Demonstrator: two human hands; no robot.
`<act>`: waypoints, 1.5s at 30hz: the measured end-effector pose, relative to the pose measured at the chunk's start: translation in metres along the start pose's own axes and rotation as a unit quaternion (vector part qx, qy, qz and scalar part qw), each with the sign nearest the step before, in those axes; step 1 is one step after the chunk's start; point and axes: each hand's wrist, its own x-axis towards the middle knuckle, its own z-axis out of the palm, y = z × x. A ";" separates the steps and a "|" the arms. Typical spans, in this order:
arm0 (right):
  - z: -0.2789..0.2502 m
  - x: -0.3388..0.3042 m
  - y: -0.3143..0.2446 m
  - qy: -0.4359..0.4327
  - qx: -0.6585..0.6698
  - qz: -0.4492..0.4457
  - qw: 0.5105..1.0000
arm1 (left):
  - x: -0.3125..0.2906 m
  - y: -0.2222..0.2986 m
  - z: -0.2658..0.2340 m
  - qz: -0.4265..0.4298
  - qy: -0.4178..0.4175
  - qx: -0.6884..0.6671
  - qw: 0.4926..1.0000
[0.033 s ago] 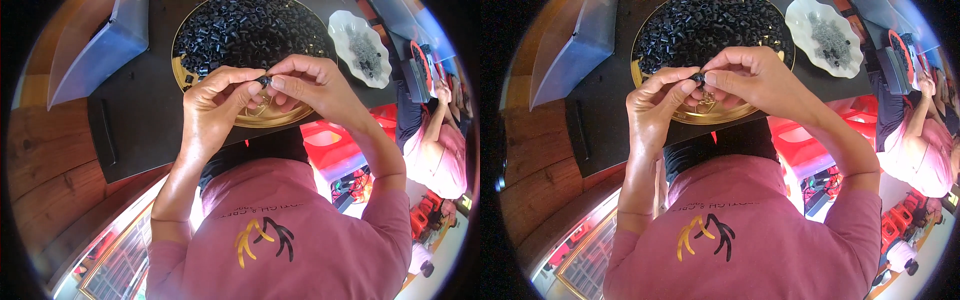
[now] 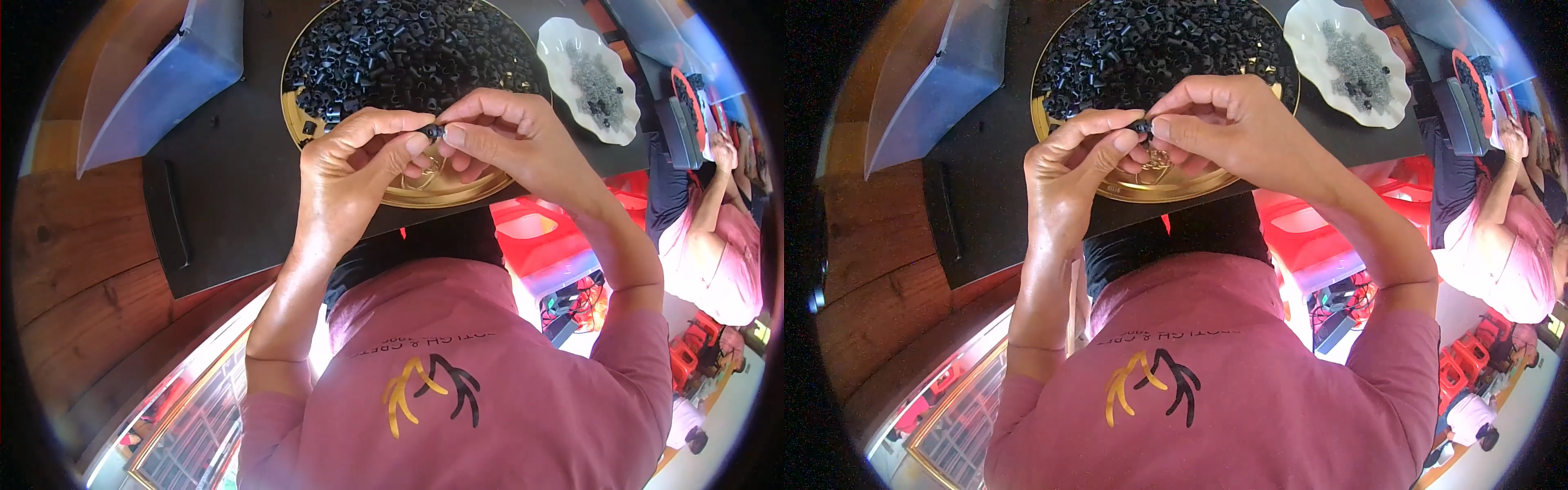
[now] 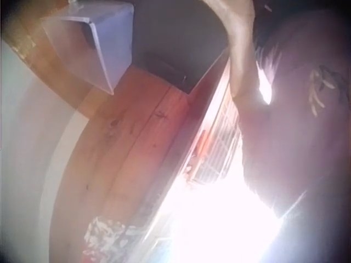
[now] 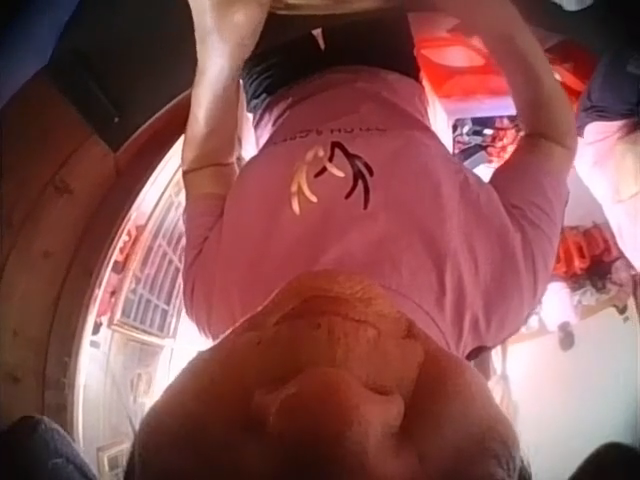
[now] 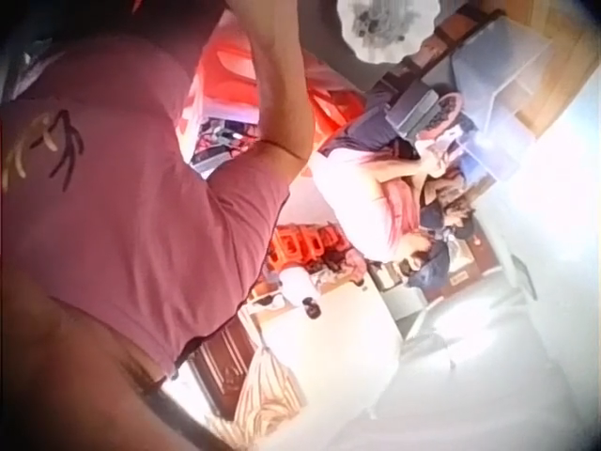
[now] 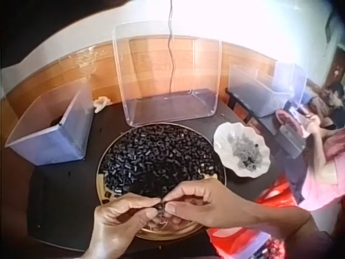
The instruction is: The person picks small black plastic components from a tray and places selected items into a bowl by hand.
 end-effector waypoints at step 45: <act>-0.004 0.017 -0.027 -0.087 -0.346 -0.043 0.933 | 0.015 0.002 -0.007 -0.049 -0.071 -0.068 0.994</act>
